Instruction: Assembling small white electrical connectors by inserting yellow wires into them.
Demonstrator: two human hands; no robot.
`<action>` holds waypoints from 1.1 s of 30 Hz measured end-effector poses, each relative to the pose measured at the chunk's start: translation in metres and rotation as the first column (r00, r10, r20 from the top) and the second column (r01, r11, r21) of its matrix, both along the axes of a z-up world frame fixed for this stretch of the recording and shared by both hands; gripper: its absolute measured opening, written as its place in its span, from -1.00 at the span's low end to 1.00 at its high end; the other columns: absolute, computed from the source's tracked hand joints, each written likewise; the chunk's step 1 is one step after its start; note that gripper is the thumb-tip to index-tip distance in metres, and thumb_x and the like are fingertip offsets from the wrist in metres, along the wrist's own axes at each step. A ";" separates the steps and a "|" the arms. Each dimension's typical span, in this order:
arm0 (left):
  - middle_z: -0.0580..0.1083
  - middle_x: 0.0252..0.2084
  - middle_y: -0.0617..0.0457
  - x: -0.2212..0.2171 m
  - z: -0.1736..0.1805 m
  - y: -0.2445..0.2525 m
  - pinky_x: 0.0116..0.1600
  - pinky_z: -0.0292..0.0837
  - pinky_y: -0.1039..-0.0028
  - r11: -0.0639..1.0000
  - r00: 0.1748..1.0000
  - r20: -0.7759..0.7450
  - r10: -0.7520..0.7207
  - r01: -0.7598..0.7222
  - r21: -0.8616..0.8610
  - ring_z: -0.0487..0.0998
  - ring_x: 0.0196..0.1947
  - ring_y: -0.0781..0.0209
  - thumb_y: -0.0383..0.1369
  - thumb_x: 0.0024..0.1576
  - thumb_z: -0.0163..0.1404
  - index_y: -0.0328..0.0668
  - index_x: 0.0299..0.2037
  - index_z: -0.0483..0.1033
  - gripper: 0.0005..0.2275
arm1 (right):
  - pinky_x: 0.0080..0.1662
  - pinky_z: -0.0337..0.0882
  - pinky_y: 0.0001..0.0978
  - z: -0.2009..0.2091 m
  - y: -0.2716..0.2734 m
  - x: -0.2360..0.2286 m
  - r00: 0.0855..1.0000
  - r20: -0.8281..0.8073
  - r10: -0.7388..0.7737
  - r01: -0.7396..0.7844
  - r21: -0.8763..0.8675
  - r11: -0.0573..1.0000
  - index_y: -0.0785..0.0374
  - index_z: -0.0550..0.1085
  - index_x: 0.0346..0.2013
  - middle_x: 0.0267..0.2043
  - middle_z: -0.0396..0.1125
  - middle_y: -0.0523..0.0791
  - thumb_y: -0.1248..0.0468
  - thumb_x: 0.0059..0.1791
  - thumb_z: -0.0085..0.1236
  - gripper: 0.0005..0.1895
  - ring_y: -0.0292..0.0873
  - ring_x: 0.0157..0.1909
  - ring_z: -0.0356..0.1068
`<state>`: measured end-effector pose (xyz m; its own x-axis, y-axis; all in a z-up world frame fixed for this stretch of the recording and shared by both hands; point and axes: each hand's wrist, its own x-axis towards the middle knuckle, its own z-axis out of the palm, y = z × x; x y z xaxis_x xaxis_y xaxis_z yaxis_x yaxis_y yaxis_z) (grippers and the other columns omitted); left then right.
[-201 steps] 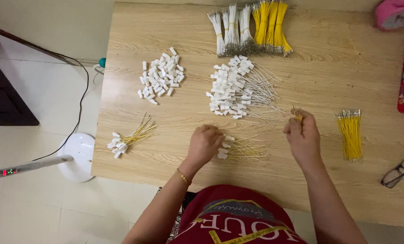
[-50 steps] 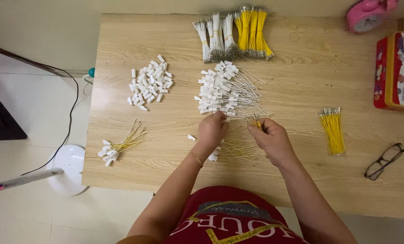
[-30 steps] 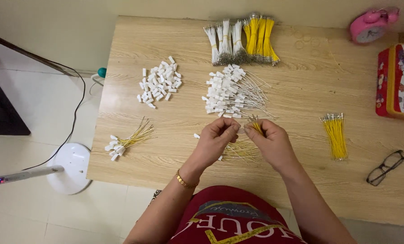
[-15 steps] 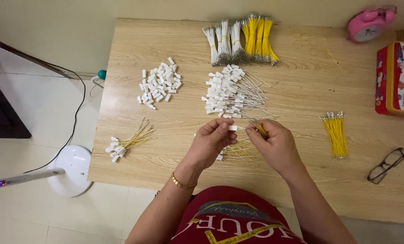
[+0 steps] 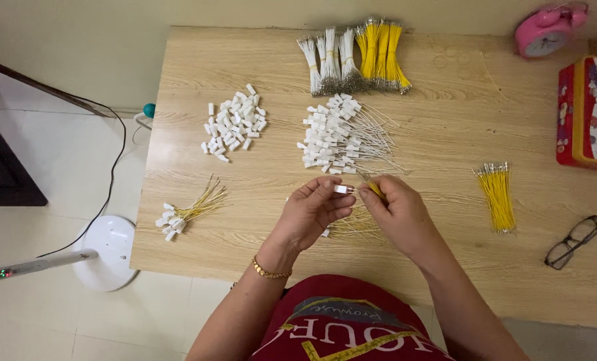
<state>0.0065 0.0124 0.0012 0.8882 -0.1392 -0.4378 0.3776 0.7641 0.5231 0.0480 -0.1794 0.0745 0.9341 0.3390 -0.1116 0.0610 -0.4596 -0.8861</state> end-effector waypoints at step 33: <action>0.62 -0.26 -0.24 -0.001 -0.007 -0.006 -0.12 0.70 0.27 0.993 0.999 -0.053 -0.007 0.013 0.120 0.71 -0.23 -0.03 -0.35 0.23 0.11 -0.29 -0.07 0.52 -0.82 | -0.27 0.39 -0.12 -0.003 0.003 -0.002 0.998 -0.026 0.059 -0.062 -0.106 0.992 0.28 0.52 -0.24 -0.47 0.31 0.10 0.26 0.03 0.12 -0.87 0.05 -0.38 0.41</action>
<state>0.0053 0.0066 -0.0060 0.8623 -0.0915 -0.4980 0.4145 0.6926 0.5903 0.0459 -0.1761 0.0712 0.9091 0.3797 -0.1714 0.0717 -0.5478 -0.8335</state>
